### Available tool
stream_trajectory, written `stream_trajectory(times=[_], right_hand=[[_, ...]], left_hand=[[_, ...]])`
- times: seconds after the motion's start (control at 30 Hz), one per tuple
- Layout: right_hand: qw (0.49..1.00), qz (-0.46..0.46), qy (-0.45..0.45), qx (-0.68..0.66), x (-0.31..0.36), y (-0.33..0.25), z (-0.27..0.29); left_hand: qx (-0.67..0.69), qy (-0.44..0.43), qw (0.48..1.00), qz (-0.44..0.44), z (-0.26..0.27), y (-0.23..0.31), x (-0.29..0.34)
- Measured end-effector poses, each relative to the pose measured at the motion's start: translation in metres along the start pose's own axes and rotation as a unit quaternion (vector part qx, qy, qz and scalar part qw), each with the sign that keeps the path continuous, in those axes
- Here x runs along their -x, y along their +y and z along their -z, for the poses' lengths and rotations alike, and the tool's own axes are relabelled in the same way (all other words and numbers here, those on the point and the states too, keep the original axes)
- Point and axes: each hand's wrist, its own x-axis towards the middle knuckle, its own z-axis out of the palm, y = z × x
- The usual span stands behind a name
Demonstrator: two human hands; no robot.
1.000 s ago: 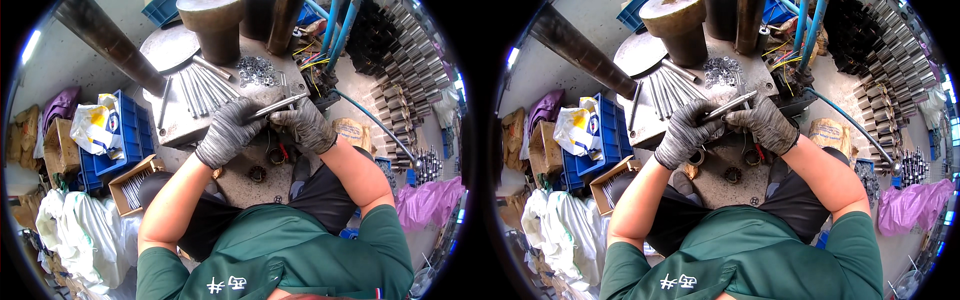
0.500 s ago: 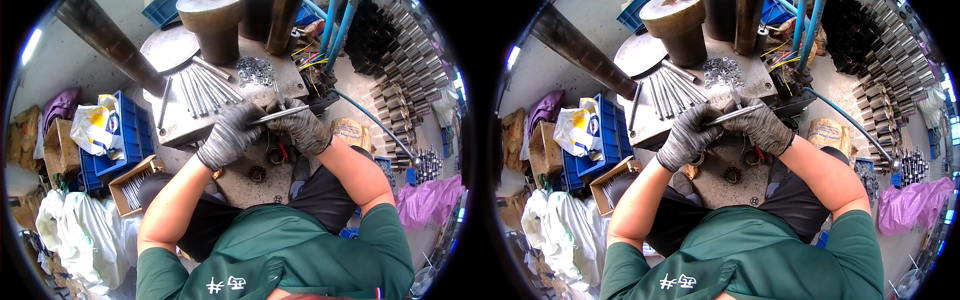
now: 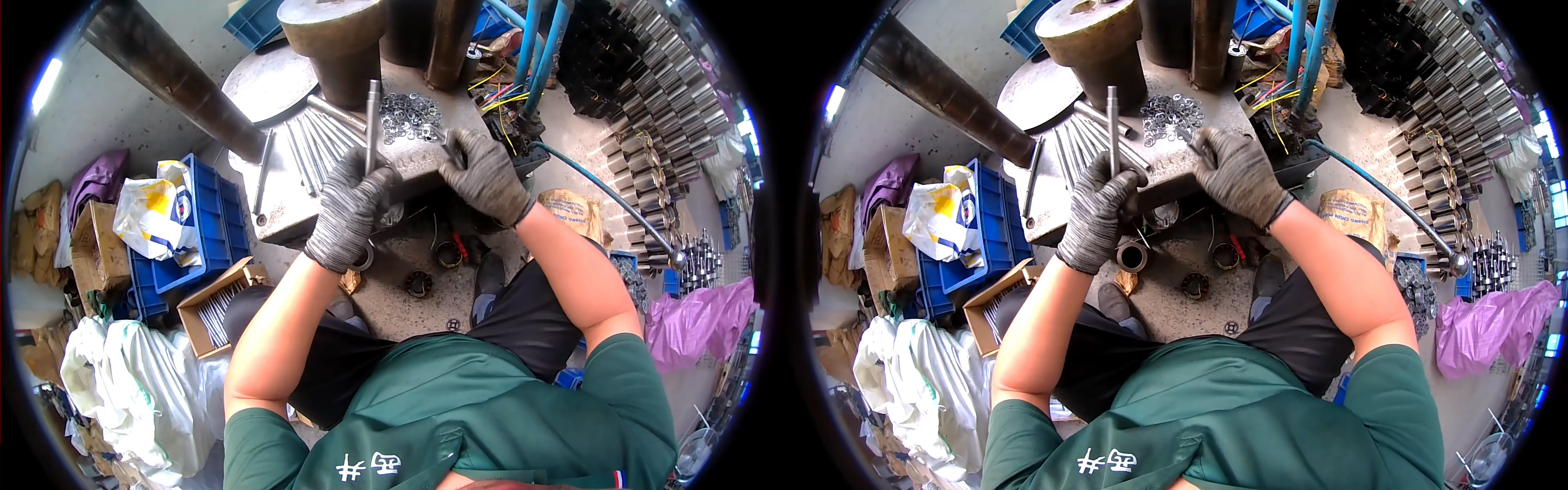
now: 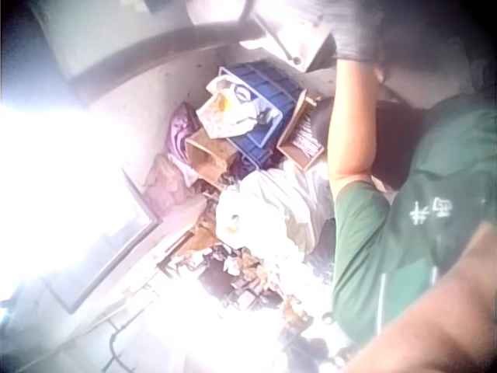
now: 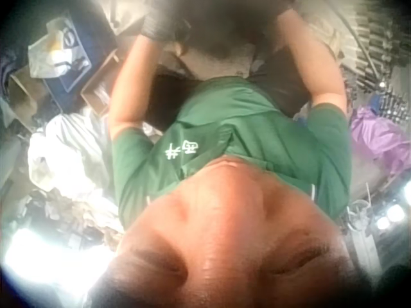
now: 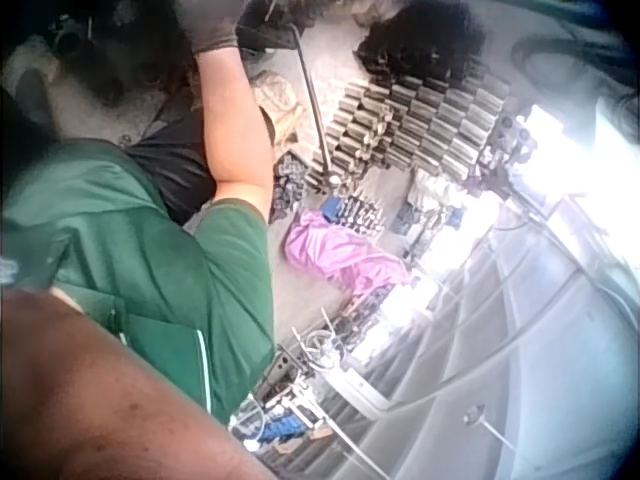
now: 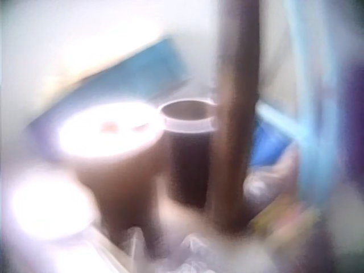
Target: The person is using pliers to remove metal fragments from the ends of several metal rods, picking them up one by one from a pile and placing them back down after cleaning.
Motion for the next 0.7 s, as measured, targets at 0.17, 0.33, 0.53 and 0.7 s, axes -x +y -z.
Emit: stream_trajectory(times=[0.17,0.33,0.53,0.7], right_hand=[[0.996,-0.016,0.028,0.081,-0.031,0.044,-0.001],[0.947,-0.150,0.051,-0.279,-0.040,0.063,0.016],[0.961,-0.097,-0.094,-0.241,-0.016,0.013,0.041],[0.982,0.177,0.021,0.060,0.007,-0.028,0.033]], left_hand=[[0.061,0.008,0.998,-0.008,0.006,0.004,-0.007],[0.094,0.035,0.995,0.018,0.015,-0.003,-0.011],[0.155,0.056,0.984,0.061,0.013,0.003,-0.008],[0.189,0.059,0.975,0.104,0.013,-0.001,-0.014]])
